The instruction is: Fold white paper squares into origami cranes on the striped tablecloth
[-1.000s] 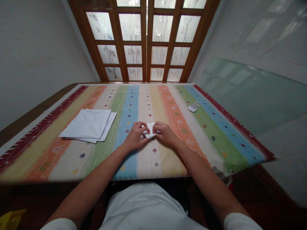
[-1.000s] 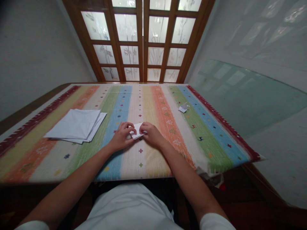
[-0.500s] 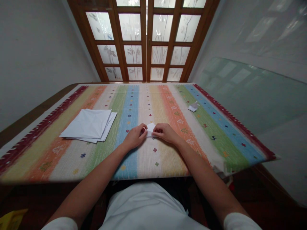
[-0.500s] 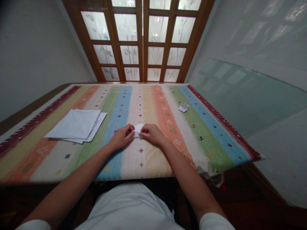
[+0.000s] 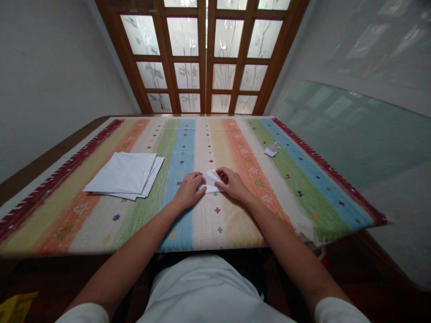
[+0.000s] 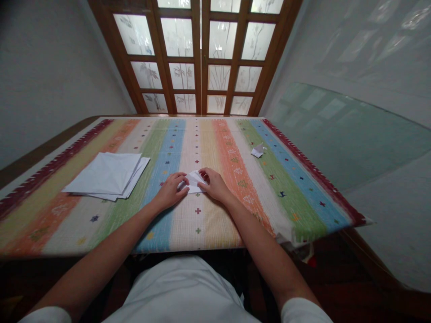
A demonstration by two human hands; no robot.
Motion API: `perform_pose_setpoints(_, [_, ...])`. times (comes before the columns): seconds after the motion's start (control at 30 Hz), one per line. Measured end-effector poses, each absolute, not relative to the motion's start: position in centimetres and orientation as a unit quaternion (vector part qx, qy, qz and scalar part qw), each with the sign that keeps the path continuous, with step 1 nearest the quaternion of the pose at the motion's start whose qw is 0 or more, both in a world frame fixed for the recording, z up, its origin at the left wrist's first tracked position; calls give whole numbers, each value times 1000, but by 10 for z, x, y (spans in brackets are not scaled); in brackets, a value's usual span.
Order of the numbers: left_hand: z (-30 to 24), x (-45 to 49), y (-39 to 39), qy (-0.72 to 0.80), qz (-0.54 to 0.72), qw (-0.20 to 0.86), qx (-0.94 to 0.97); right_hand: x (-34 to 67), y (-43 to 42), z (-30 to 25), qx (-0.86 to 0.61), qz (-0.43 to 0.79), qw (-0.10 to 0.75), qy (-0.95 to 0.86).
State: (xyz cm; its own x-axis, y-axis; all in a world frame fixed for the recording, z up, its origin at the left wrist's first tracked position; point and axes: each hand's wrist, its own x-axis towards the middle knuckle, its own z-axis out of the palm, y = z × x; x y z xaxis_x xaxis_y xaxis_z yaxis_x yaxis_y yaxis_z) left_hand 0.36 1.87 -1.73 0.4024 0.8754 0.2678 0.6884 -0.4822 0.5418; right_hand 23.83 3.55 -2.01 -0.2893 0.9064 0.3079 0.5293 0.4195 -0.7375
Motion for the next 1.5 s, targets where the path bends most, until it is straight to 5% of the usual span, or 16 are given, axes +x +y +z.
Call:
perform_pose_setpoints(0.33, [-20, 3, 19, 462, 268, 155, 831, 236, 36, -22, -476, 343, 413, -697])
perform_pose_setpoints(0.9, [-17, 5, 16, 446, 257, 158, 842, 232, 29, -16, -437, 255, 311, -805])
perform_pose_setpoints(1.5, [-12, 1, 17, 472, 266, 201, 816, 241, 33, -14, -490, 259, 377, -742])
